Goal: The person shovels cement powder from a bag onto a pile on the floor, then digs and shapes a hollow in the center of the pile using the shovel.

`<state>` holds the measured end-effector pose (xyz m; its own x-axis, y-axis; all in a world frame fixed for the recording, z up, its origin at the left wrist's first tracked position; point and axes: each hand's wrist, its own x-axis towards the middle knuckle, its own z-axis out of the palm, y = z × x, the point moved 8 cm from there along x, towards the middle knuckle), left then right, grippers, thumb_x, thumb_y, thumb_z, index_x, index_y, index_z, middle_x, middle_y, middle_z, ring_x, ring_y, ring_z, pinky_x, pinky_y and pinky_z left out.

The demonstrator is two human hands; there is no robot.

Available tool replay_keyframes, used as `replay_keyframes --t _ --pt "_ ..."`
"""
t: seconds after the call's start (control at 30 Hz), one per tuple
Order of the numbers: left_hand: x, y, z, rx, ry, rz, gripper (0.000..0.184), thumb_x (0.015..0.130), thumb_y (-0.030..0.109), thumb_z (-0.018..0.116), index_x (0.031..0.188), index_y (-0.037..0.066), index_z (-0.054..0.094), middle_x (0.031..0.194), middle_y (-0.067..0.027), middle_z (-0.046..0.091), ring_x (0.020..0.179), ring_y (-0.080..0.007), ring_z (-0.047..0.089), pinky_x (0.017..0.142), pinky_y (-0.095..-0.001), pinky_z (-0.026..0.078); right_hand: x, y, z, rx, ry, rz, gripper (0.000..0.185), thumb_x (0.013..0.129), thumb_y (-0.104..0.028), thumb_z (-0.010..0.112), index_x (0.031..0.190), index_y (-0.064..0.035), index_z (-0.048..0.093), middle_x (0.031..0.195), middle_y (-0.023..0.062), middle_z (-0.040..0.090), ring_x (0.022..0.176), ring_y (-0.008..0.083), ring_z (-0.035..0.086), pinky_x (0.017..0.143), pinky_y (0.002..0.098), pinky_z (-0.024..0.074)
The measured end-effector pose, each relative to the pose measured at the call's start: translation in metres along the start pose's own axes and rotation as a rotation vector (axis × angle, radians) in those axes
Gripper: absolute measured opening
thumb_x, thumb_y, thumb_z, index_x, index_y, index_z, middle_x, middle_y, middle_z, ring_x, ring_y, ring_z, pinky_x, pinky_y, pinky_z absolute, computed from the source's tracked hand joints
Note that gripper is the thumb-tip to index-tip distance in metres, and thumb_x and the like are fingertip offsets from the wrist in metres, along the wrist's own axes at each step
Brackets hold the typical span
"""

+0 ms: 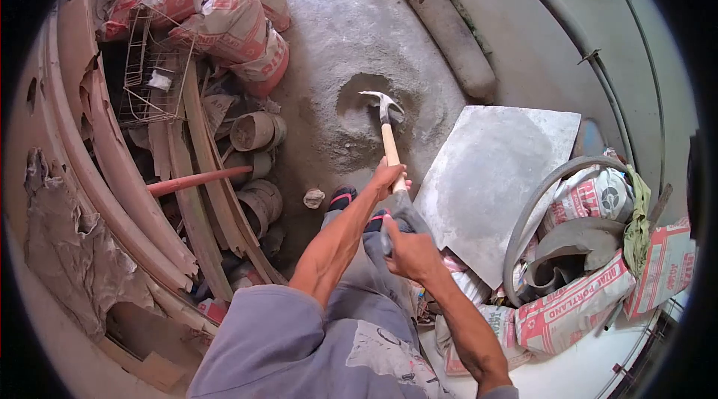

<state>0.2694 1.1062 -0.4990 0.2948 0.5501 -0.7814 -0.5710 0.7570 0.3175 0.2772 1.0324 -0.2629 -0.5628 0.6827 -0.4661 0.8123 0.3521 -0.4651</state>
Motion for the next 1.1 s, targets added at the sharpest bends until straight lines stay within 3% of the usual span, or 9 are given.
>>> replay_keyframes --t 0.33,0.37,0.47,0.5,0.6,0.63,0.8,0.9,1.1 --pt "-0.027 -0.038 -0.068 -0.324 0.023 -0.166 0.022 0.084 0.017 0.056 0.096 0.009 0.04 0.071 -0.0075 0.051 0.052 -0.0161 0.053 0.041 -0.0319 0.048 0.026 -0.051 -0.001 0.487 0.168 0.08 0.065 0.074 -0.018 0.066 0.125 0.0059 0.033 0.063 0.0253 0.059 0.061 0.0418 0.061 0.055 0.0482 0.0473" --pt "-0.039 -0.03 -0.07 -0.28 0.039 -0.149 0.021 0.084 0.017 0.056 0.096 0.008 0.041 0.071 -0.0075 0.051 0.051 -0.0163 0.053 0.04 -0.032 0.048 0.026 -0.059 -0.009 0.531 0.11 0.15 0.063 0.075 -0.017 0.065 0.125 0.0058 0.033 0.069 0.0288 0.059 0.066 0.0437 0.061 0.059 0.048 0.0484" --pt "-0.062 -0.007 -0.067 -0.152 0.07 -0.107 0.02 0.084 0.017 0.055 0.093 0.007 0.042 0.069 -0.0071 0.051 0.049 -0.017 0.053 0.039 -0.0321 0.047 0.023 -0.071 -0.023 0.654 0.331 0.096 0.062 0.075 -0.015 0.065 0.124 0.0051 0.033 0.083 0.0329 0.059 0.078 0.045 0.061 0.068 0.0476 0.049" --pt "-0.066 0.0 -0.064 -0.119 0.075 -0.094 0.02 0.083 0.018 0.055 0.092 0.006 0.042 0.067 -0.0069 0.051 0.049 -0.0172 0.053 0.039 -0.032 0.046 0.023 -0.07 -0.024 0.66 0.379 0.088 0.06 0.076 -0.014 0.066 0.123 0.0058 0.035 0.1 0.0353 0.055 0.092 0.0458 0.058 0.078 0.0454 0.0476" --pt "-0.073 0.007 -0.055 -0.159 0.04 -0.145 0.024 0.08 0.026 0.057 0.089 0.007 0.045 0.061 -0.0054 0.052 0.048 -0.0175 0.054 0.041 -0.0313 0.046 0.026 -0.057 -0.043 0.76 0.505 0.244 0.059 0.076 -0.014 0.068 0.12 0.0069 0.036 0.093 0.0219 0.057 0.085 0.0361 0.06 0.082 0.04 0.0474" --pt "-0.097 0.026 -0.031 -0.204 0.039 -0.148 0.025 0.079 0.027 0.058 0.089 0.007 0.046 0.06 -0.0052 0.052 0.048 -0.0175 0.054 0.042 -0.0311 0.046 0.026 -0.049 -0.049 0.656 0.699 0.145 0.053 0.079 -0.011 0.066 0.12 0.0051 0.035 0.081 0.0136 0.055 0.066 0.0249 0.058 0.066 0.0365 0.0503" --pt "-0.021 -0.016 -0.002 -0.524 -0.04 -0.177 0.024 0.075 0.02 0.062 0.087 0.006 0.046 0.065 -0.0048 0.051 0.048 -0.0157 0.052 0.044 -0.0281 0.047 0.011 -0.003 -0.052 0.995 0.687 0.404 0.044 0.085 -0.004 0.058 0.121 0.0007 0.032 0.071 0.0098 0.052 0.045 0.0111 0.048 0.041 0.029 0.0411" --pt "0.009 -0.027 -0.006 -0.768 -0.112 -0.229 0.021 0.076 0.013 0.059 0.088 0.005 0.042 0.064 -0.0055 0.05 0.049 -0.0152 0.052 0.042 -0.0265 0.047 0.009 -0.001 -0.044 1.23 0.683 0.474 0.043 0.086 -0.002 0.056 0.121 -0.0008 0.031 0.067 0.0071 0.049 0.043 0.0099 0.044 0.039 0.0283 0.0395" --pt "0.027 -0.008 -0.02 -0.529 0.075 -0.241 0.012 0.076 0.005 0.054 0.084 0.001 0.045 0.064 -0.0081 0.051 0.048 -0.0147 0.051 0.041 -0.0266 0.047 0.025 -0.002 -0.058 1.649 0.806 0.453 0.044 0.087 -0.006 0.055 0.121 -0.0018 0.028 0.059 0.0028 0.041 0.043 0.0103 0.038 0.041 0.0297 0.0379"
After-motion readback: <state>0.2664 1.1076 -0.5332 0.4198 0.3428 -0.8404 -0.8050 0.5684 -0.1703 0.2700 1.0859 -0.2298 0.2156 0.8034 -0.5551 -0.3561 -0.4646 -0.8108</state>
